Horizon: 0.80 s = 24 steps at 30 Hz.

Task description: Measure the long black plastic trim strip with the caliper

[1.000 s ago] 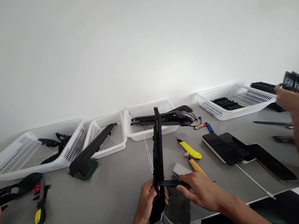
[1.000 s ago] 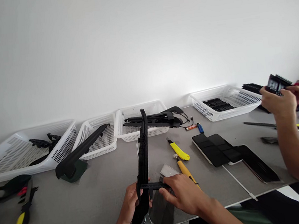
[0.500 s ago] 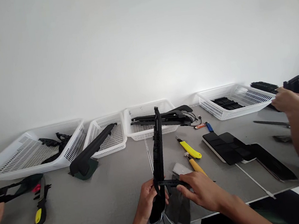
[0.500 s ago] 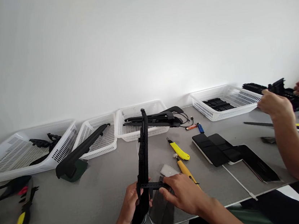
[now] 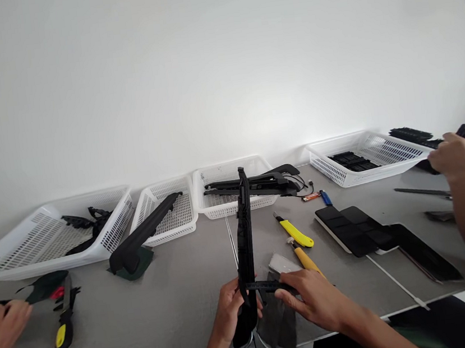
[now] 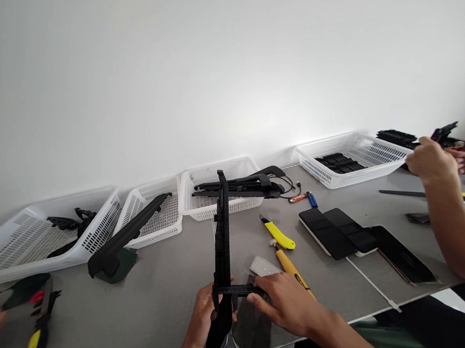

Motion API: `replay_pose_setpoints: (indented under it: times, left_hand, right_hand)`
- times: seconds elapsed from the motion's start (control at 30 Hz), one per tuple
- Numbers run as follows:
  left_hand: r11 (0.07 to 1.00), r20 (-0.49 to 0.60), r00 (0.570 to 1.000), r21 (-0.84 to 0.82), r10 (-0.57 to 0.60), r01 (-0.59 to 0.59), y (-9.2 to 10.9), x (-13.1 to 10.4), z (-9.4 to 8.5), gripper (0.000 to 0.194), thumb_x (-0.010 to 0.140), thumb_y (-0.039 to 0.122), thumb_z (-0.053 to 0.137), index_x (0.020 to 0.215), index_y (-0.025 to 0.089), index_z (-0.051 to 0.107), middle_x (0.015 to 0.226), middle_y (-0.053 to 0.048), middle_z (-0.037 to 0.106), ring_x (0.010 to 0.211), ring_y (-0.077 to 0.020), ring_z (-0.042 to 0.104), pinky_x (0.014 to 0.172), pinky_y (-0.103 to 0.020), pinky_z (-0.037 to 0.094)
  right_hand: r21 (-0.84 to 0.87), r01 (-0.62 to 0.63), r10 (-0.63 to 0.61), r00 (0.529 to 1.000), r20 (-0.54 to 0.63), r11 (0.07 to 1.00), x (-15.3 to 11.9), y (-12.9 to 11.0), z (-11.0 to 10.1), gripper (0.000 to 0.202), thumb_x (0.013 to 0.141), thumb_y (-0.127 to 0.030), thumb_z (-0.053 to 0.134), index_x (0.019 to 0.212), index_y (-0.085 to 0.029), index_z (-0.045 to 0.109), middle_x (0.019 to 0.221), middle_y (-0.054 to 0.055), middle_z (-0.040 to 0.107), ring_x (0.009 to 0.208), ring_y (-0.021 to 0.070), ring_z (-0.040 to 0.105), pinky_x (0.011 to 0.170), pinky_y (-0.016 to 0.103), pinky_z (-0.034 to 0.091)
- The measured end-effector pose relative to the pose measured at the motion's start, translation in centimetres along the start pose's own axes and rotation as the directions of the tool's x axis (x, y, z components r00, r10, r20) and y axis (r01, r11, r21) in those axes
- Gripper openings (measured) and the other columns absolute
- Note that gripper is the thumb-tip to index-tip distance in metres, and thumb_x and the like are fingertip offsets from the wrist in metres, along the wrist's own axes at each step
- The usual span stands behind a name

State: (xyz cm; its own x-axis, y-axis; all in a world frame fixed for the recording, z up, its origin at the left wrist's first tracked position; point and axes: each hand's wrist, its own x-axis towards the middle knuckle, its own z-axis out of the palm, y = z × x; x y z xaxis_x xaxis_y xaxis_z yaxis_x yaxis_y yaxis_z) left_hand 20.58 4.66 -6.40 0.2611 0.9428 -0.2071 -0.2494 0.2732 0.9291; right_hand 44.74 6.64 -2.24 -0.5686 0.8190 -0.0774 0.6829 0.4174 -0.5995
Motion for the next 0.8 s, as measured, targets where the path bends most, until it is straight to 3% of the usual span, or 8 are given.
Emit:
replay_pose_setpoints:
  times: [0.1,0.23,0.3,0.4,0.53,0.67,0.73,0.8]
  left_hand:
    - [1.0,-0.014,1.0,0.012,0.004,-0.004,-0.1,0.0,0.0,0.073,0.086,0.071,0.069,0.123,0.008,0.07,0.072,-0.009,0.074,0.059,-0.0212,0.07,0.057,-0.028,0.053]
    - [0.999,-0.095,0.996,0.037,0.006,-0.002,-0.6,0.3,0.0,0.067,0.089,0.068,0.068,0.122,0.01,0.069,0.071,-0.007,0.074,0.057,-0.0201,0.07,0.054,-0.026,0.05]
    - [1.0,-0.149,0.989,0.015,-0.006,0.009,-0.9,0.4,-0.1,0.07,0.089,0.069,0.067,0.129,0.011,0.066,0.071,-0.006,0.074,0.057,-0.0198,0.069,0.054,-0.026,0.05]
    - [1.0,-0.18,0.984,-0.005,-0.012,0.011,-1.2,0.5,-0.1,0.076,0.088,0.071,0.067,0.133,0.01,0.064,0.073,-0.006,0.074,0.058,-0.0197,0.069,0.054,-0.027,0.051]
    - [0.999,-0.201,0.979,0.033,0.01,-0.004,-1.0,0.3,0.0,0.071,0.089,0.069,0.068,0.129,0.011,0.067,0.074,-0.006,0.075,0.059,-0.0198,0.07,0.056,-0.027,0.051]
    - [0.999,-0.189,0.981,0.009,0.033,-0.032,-1.0,0.3,0.1,0.069,0.09,0.067,0.067,0.129,0.011,0.065,0.074,-0.006,0.074,0.059,-0.0204,0.07,0.057,-0.028,0.053]
    - [0.999,-0.167,0.985,-0.011,0.047,-0.049,-1.1,0.4,0.2,0.068,0.091,0.066,0.066,0.13,0.01,0.064,0.074,-0.006,0.075,0.058,-0.0197,0.07,0.057,-0.027,0.052]
    - [0.998,-0.163,0.985,-0.023,0.051,-0.056,-1.3,0.5,0.3,0.068,0.091,0.065,0.066,0.13,0.009,0.064,0.074,-0.007,0.075,0.057,-0.0188,0.069,0.056,-0.026,0.05]
  right_hand:
    - [0.127,0.002,0.006,0.998,-0.059,0.992,-0.4,0.2,0.7,0.061,0.105,-0.072,0.036,0.077,-0.02,0.053,0.075,0.004,0.063,0.067,0.0177,0.056,0.063,0.03,0.03]
    - [0.253,-0.174,0.234,0.943,-0.234,0.952,-0.4,0.5,2.7,0.058,0.105,-0.07,0.037,0.078,-0.022,0.057,0.07,0.003,0.063,0.065,0.0206,0.06,0.059,0.031,0.036]
    - [0.319,-0.245,0.344,0.887,-0.308,0.916,-0.1,0.8,3.9,0.049,0.105,-0.063,0.041,0.098,-0.023,0.067,0.083,0.006,0.073,0.077,0.0259,0.07,0.064,0.033,0.047]
    - [0.383,-0.255,0.403,0.834,-0.377,0.888,0.8,1.1,5.8,0.047,0.102,-0.05,0.047,0.134,-0.021,0.065,0.125,0.012,0.075,0.118,0.0319,0.072,0.093,0.041,0.057]
    - [0.458,-0.231,0.412,0.843,-0.347,0.858,2.2,0.6,7.3,0.061,0.097,-0.041,0.049,0.153,-0.017,0.055,0.143,0.014,0.068,0.136,0.0314,0.062,0.113,0.048,0.052]
    - [0.494,-0.079,0.306,0.865,-0.397,0.866,1.6,-1.0,5.1,0.058,0.098,-0.042,0.057,0.151,-0.021,0.058,0.152,0.011,0.06,0.145,0.03,0.054,0.122,0.052,0.045]
    - [0.456,0.027,0.243,0.819,-0.521,0.889,0.1,-1.7,2.9,0.047,0.101,-0.045,0.056,0.143,-0.026,0.066,0.152,0.009,0.06,0.145,0.0303,0.053,0.122,0.053,0.044]
    - [0.392,0.096,0.197,0.741,-0.642,0.915,-1.7,-1.9,1.1,0.042,0.104,-0.045,0.056,0.141,-0.027,0.066,0.151,0.011,0.061,0.142,0.0309,0.055,0.119,0.053,0.046]
